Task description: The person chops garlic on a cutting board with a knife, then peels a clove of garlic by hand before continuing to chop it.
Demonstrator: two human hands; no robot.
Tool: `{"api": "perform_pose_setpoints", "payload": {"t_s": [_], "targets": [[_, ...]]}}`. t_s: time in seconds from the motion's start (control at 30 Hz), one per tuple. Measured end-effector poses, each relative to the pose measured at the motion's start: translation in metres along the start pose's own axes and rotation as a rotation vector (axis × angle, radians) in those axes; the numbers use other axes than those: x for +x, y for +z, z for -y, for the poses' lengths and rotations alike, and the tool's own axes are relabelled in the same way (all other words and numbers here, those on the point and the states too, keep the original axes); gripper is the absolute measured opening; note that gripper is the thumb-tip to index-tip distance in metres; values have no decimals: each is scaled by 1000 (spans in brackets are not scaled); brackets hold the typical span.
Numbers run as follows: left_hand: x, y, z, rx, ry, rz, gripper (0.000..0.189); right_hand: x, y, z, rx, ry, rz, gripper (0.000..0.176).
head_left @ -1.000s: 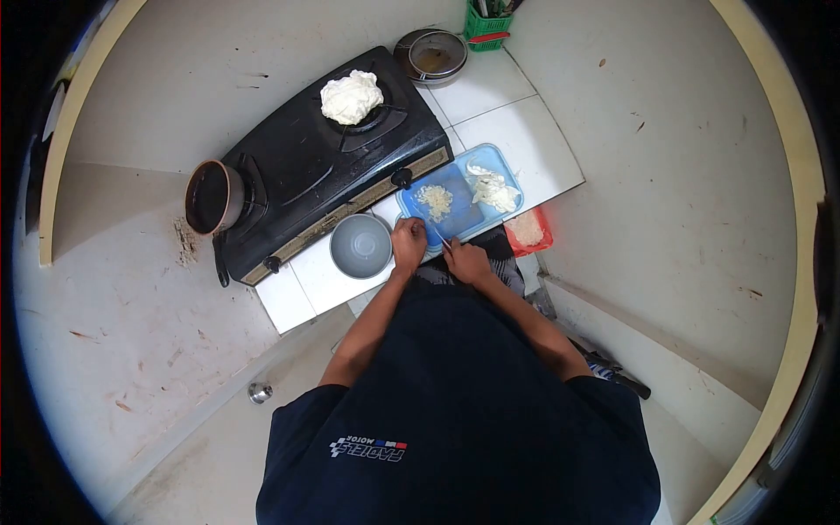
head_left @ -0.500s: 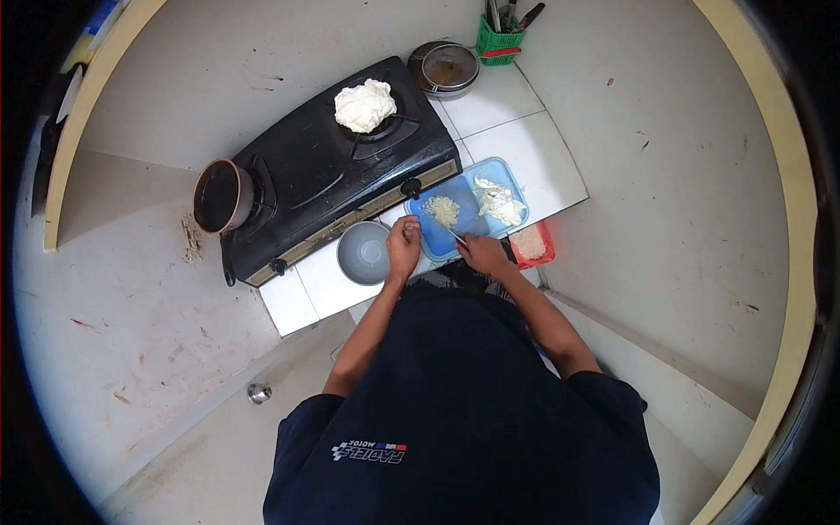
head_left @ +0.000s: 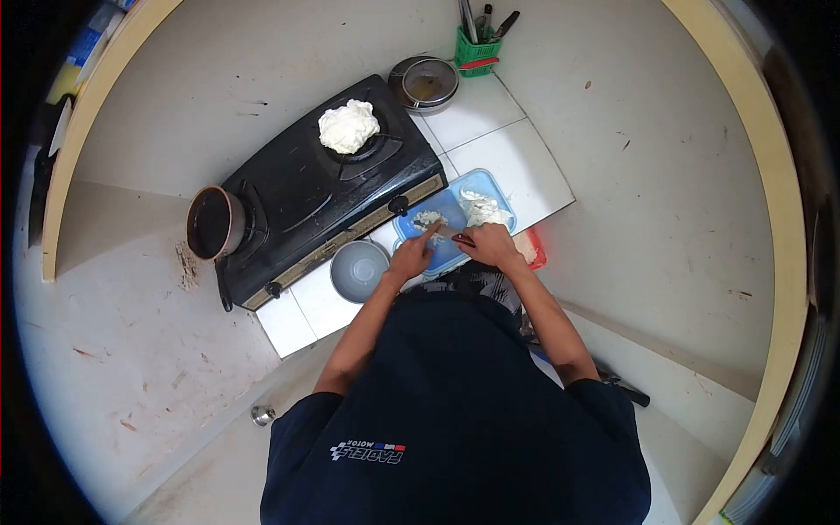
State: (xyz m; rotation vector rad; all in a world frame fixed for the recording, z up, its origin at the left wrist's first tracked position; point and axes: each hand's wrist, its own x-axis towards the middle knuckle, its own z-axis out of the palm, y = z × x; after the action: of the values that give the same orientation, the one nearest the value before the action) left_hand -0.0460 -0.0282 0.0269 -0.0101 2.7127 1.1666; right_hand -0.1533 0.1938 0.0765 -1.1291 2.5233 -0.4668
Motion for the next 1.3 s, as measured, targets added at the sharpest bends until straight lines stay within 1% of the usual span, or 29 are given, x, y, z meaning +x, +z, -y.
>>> {"api": "perform_pose_setpoints", "payload": {"t_s": [0.07, 0.13, 0.2, 0.23, 0.3, 0.33, 0.4, 0.43, 0.5, 0.57, 0.6, 0.63, 0.7, 0.77, 0.8, 0.87, 0.9, 0.97, 1.03, 1.1, 1.17, 1.3], "targets": [[6, 4, 16, 48, -22, -3, 79, -9, -5, -4, -13, 28, 10, 35], [8, -6, 15, 62, -97, 57, 80, -17, -11, -6, -23, 54, 16, 35], [11, -9, 20, 60, -97, 71, 82, -26, -15, -7, -34, 139, 53, 35], [12, -10, 21, 45, -96, 60, 82, -31, -17, -7, -33, 143, 50, 35], [14, -13, 21, 32, -91, 51, 81, -39, -17, -7, 66, 180, -16, 37], [14, -13, 19, -26, -88, 21, 79, -42, -14, -9, 66, 185, -19, 37], [14, -16, 12, -84, -79, 0, 77, -48, 0, -12, 270, 243, -45, 42], [15, -17, 7, -126, -112, 1, 76, -50, 8, -13, 272, 251, -48, 42], [15, -14, 4, -168, -143, 12, 74, -55, 25, -13, 469, 287, -69, 48], [17, -5, 8, -289, -61, -64, 71, -60, 42, -14, 491, 316, -108, 48], [18, -2, 7, -290, -58, -57, 71, -63, 47, -14, 511, 336, -142, 49], [19, 0, 7, -306, -48, -58, 67, -68, 51, -15, 512, 344, -144, 49], [23, 2, 3, -319, -35, -50, 63, -75, 55, -15, 588, 403, -234, 47], [29, 3, -6, -317, 19, -69, 50, -83, 51, -17, 632, 441, -255, 46], [34, 4, -7, -315, 24, -59, 50, -87, 52, -20, 671, 470, -273, 44], [43, 8, -11, -345, 15, -2, 39, -95, 55, -24, 698, 503, -300, 42], [49, 11, -13, -344, 21, 7, 39, -98, 58, -28, 723, 526, -322, 41], [60, 17, -18, -287, 115, -28, 34, -105, 65, -32, 726, 556, -346, 40], [72, 19, -28, -246, 127, -7, 34, -113, 69, -33, 730, 587, -373, 40], [82, 26, -32, -202, 137, 17, 34, -119, 76, -29, 751, 604, -457, 43], [92, 36, -32, -103, 151, 16, 37, -125, 80, -23, 772, 626, -476, 43], [102, 51, -35, -34, 157, -6, 37, -136, 74, -8, 772, 657, -476, 44]]}}
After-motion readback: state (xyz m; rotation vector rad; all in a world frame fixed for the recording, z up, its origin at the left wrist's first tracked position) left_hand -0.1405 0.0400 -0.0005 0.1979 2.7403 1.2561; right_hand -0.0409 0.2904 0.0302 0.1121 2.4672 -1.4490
